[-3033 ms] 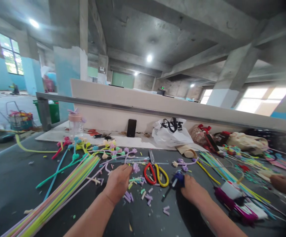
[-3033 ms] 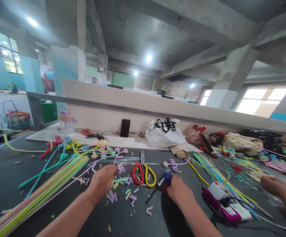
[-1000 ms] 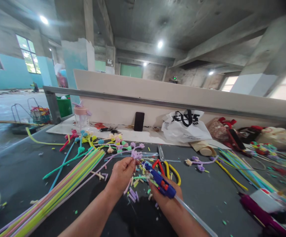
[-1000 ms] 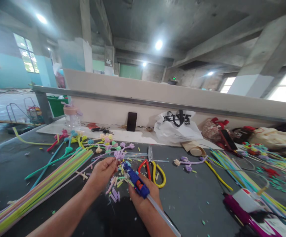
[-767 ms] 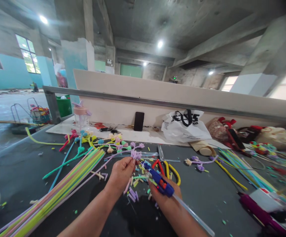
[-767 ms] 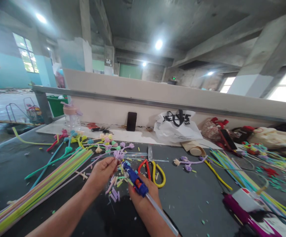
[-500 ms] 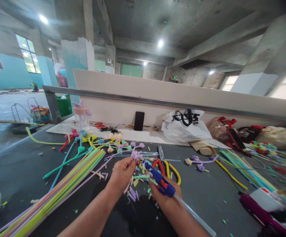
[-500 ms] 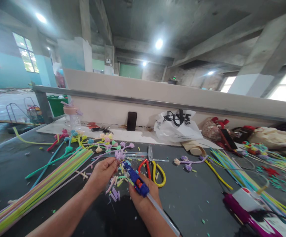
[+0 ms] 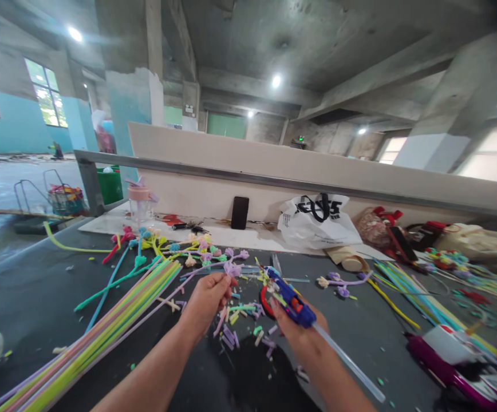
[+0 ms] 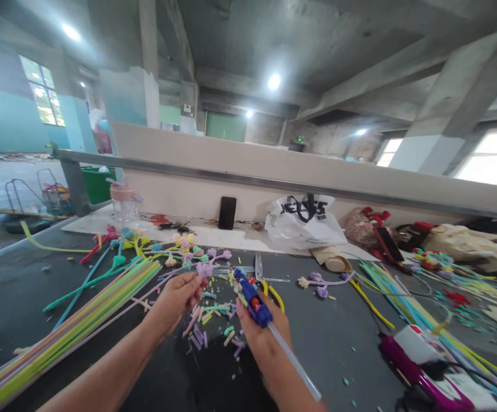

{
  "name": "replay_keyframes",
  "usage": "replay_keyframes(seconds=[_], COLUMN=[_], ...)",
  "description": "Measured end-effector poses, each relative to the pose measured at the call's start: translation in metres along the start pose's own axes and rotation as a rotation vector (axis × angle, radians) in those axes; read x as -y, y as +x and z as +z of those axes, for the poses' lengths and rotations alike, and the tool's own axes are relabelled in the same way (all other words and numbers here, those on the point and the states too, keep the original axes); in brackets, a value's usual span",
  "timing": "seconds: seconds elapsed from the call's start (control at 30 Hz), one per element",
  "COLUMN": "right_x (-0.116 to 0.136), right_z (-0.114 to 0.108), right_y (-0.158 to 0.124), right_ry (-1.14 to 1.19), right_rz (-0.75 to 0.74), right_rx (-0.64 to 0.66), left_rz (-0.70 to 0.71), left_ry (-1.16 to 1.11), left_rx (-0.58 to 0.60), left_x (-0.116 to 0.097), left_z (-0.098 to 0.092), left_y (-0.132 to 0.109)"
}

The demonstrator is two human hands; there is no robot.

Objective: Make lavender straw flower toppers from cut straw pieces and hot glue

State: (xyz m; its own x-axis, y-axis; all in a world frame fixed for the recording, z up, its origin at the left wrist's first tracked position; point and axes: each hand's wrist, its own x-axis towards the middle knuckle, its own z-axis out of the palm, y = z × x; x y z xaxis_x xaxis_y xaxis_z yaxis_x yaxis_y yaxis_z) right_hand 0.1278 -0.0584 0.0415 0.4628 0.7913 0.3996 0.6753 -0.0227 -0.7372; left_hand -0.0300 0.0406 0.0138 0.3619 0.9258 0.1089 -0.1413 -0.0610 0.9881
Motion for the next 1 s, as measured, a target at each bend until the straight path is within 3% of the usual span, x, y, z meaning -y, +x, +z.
replay_keyframes(seconds=[0.13, 0.23, 0.33, 0.5, 0.67, 0.77, 0.8, 0.87, 0.93, 1.0], right_x=[-0.014, -0.044, -0.078, -0.111, -0.103, -0.07, -0.056, -0.025, 0.0, 0.018], right_z=[-0.037, -0.064, -0.082, -0.095, -0.101, -0.086, -0.075, -0.046, -0.012, 0.017], right_y=[0.013, 0.022, 0.025, 0.024, 0.026, 0.016, 0.01, -0.005, -0.019, -0.025], right_ry=[-0.331, -0.517, -0.585, -0.588, -0.654, -0.69, -0.665, -0.502, -0.309, -0.268], right_rz=[-0.038, -0.14, -0.097, -0.071, -0.049, -0.12, -0.166, -0.232, -0.24, -0.268], right_rx=[0.094, 0.151, 0.219, 0.325, 0.275, 0.108, 0.117, 0.208, 0.38, 0.466], left_rz=[0.012, 0.032, 0.049, 0.071, 0.089, 0.096, 0.098, 0.103, 0.112, 0.126], left_ry=[0.009, 0.026, 0.043, 0.079, 0.099, 0.101, 0.1, 0.097, 0.092, 0.085], left_rx=[0.0, -0.002, 0.002, -0.001, -0.01, -0.015, -0.015, -0.017, -0.023, -0.036], left_x=[0.001, 0.002, 0.003, 0.005, 0.008, 0.009, 0.009, 0.009, 0.009, 0.009], left_z=[-0.003, -0.005, -0.005, -0.008, -0.012, -0.012, -0.012, -0.012, -0.013, -0.015], left_y=[0.0, 0.0, 0.001, 0.003, 0.006, 0.006, 0.006, 0.006, 0.006, 0.007])
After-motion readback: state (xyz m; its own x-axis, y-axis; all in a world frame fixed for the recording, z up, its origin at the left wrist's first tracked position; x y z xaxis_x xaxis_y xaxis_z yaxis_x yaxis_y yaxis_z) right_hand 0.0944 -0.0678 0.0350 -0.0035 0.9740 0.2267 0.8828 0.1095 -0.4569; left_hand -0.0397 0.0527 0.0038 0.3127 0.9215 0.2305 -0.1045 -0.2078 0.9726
